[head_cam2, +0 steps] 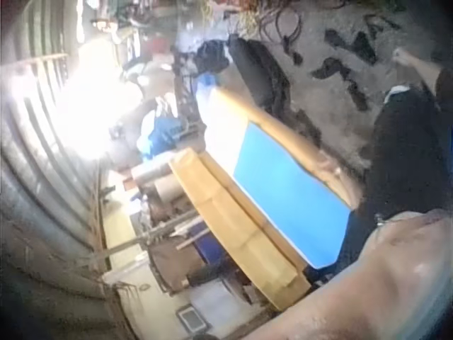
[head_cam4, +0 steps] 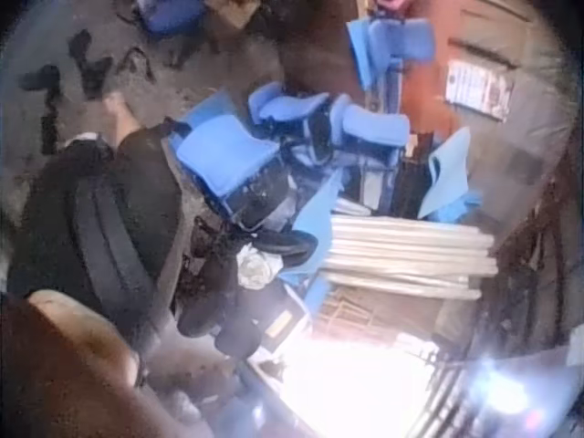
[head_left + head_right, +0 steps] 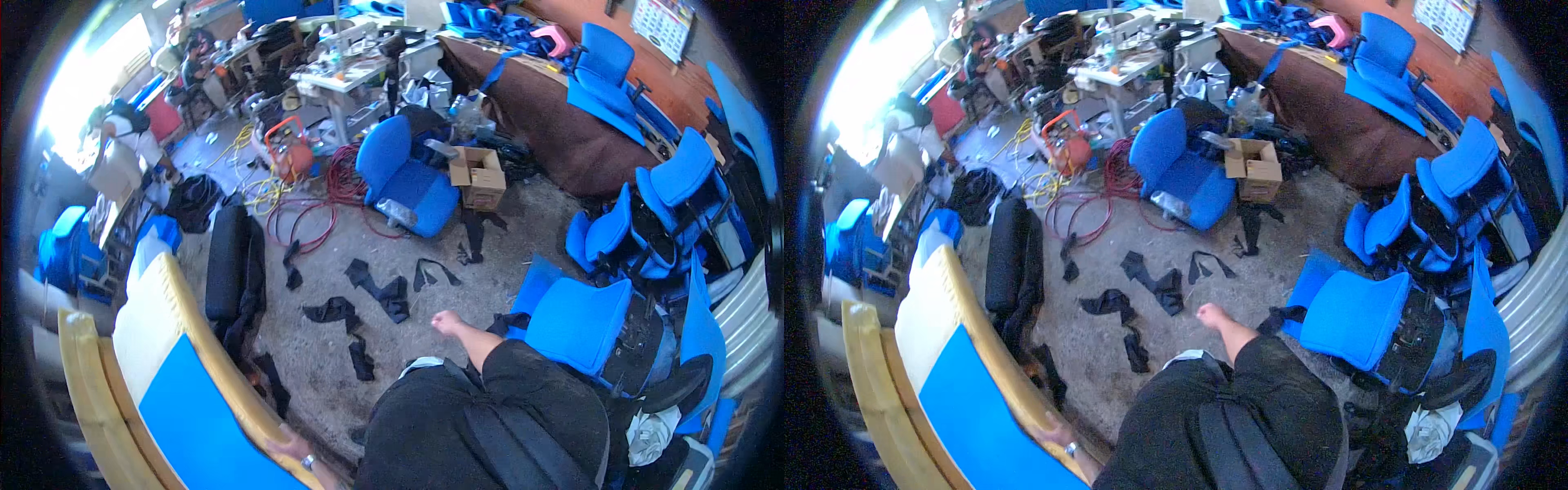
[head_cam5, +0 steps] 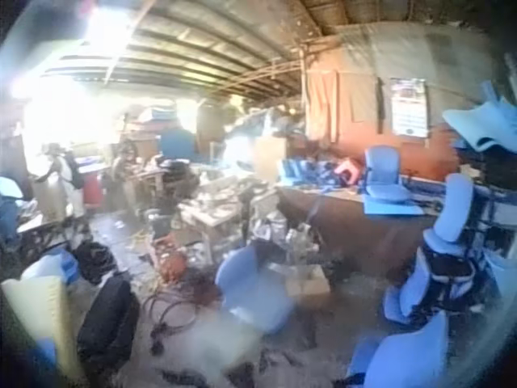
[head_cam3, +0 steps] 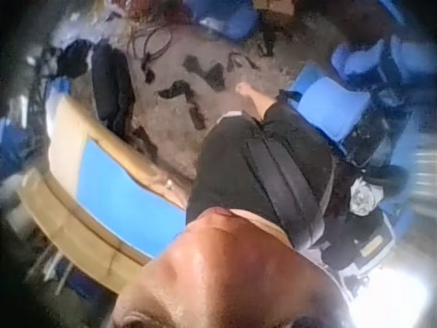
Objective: Measuring and cutting foam for furniture upholstery.
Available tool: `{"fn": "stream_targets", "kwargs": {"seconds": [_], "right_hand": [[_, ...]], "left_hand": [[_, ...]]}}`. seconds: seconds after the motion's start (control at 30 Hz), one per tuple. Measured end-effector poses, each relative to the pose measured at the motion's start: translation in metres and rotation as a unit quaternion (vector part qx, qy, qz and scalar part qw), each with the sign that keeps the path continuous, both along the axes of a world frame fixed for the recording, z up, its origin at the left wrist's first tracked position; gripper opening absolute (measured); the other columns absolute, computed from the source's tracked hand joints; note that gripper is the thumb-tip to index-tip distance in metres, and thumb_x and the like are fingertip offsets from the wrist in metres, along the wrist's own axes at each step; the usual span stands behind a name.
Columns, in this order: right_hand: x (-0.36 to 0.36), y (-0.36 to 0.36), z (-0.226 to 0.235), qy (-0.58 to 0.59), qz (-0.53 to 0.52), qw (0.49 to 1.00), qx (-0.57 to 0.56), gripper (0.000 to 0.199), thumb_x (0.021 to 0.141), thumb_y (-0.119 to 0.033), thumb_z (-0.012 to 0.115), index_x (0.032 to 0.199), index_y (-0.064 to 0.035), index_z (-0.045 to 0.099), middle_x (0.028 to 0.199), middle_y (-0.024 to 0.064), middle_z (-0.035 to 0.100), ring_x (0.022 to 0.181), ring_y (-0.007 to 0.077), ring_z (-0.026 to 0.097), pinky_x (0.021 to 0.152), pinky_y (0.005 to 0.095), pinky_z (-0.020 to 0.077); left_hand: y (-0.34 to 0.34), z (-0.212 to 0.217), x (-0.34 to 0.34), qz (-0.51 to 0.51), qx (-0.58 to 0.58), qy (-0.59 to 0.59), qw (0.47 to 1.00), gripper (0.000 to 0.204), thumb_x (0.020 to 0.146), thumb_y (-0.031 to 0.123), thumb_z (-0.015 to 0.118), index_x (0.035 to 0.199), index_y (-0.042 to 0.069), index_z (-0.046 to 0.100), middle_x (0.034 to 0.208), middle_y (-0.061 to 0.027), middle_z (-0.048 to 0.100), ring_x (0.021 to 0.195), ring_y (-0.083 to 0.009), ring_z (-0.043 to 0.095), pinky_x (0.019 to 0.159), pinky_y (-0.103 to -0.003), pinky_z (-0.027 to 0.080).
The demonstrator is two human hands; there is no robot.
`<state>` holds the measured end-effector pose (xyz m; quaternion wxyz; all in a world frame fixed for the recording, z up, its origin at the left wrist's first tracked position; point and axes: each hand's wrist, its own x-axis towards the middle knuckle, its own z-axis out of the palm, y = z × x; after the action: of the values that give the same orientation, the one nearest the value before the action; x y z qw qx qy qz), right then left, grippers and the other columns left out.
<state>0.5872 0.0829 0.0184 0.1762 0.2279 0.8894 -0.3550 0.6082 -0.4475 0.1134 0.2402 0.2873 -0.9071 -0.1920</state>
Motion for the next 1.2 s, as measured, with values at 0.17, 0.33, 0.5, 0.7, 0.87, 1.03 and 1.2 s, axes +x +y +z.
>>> {"fn": "stream_targets", "kwargs": {"seconds": [0.17,0.33,0.5,0.7,0.87,1.03,1.2], "right_hand": [[0.063,0.097,0.016,-0.007,-0.195,0.980,-0.044,0.016,0.068,-0.025,0.063,0.076,-0.0110,0.064,0.075,0.0075,0.062,0.068,0.0169,0.059,0.063,0.0295,0.0457],[0.139,0.100,-0.011,-0.021,-0.320,0.946,0.045,0.016,0.063,-0.027,0.067,0.069,-0.0125,0.064,0.069,0.0067,0.062,0.065,0.0186,0.059,0.060,0.0316,0.0457],[0.196,0.045,-0.053,-0.177,-0.314,0.928,-0.099,0.028,0.073,-0.032,0.055,0.068,-0.0049,0.058,0.060,0.0098,0.057,0.055,0.0212,0.055,0.051,0.0352,0.0408],[0.117,0.042,-0.075,-0.220,-0.217,0.937,-0.163,0.018,0.071,-0.022,0.054,0.073,-0.0053,0.061,0.067,0.0106,0.059,0.061,0.0204,0.056,0.056,0.0338,0.0426],[-0.111,0.078,-0.038,-0.221,-0.246,0.939,-0.089,0.018,0.074,-0.024,0.054,0.078,-0.0081,0.061,0.073,0.0121,0.060,0.068,0.0243,0.058,0.063,0.0345,0.0445],[-0.360,0.113,0.044,0.102,-0.267,0.938,-0.197,0.015,0.082,-0.020,0.051,0.082,-0.0059,0.055,0.068,-0.0008,0.054,0.058,0.0071,0.049,0.053,0.0227,0.0409],[-0.504,0.124,0.033,0.092,-0.207,0.944,-0.240,0.013,0.080,-0.017,0.054,0.084,-0.0059,0.057,0.071,-0.0010,0.055,0.061,0.0067,0.049,0.056,0.0220,0.0416]], "left_hand": [[0.154,-0.010,-0.072,-0.218,0.159,-0.117,0.956,0.077,0.074,0.037,0.059,0.130,0.003,0.019,0.132,-0.0230,0.017,0.123,-0.0344,0.017,0.101,-0.041,0.016],[0.196,-0.044,-0.115,-0.320,0.146,-0.268,0.897,0.076,0.071,0.031,0.062,0.129,0.003,0.021,0.130,-0.0238,0.021,0.122,-0.0342,0.019,0.100,-0.039,0.020],[0.198,-0.091,-0.183,-0.275,0.147,-0.388,0.867,0.076,0.069,0.035,0.064,0.127,0.004,0.025,0.128,-0.0222,0.025,0.120,-0.0333,0.025,0.099,-0.037,0.024],[0.224,-0.117,-0.296,-0.313,0.193,-0.449,0.814,0.073,0.068,0.038,0.063,0.122,-0.002,0.032,0.118,-0.0224,0.041,0.111,-0.0337,0.038,0.093,-0.037,0.032],[0.237,-0.108,-0.415,-0.360,0.188,-0.443,0.799,0.070,0.068,0.042,0.063,0.118,-0.001,0.039,0.116,-0.0204,0.044,0.108,-0.0313,0.043,0.091,-0.036,0.035],[0.215,-0.109,-0.530,-0.338,0.242,-0.425,0.804,0.062,0.071,0.037,0.063,0.115,-0.002,0.042,0.112,-0.0186,0.049,0.104,-0.0264,0.048,0.088,-0.033,0.038],[0.196,-0.137,-0.605,-0.269,0.297,-0.328,0.856,0.054,0.071,0.032,0.063,0.111,0.000,0.046,0.103,-0.0182,0.055,0.095,-0.0262,0.054,0.082,-0.032,0.042]]}}
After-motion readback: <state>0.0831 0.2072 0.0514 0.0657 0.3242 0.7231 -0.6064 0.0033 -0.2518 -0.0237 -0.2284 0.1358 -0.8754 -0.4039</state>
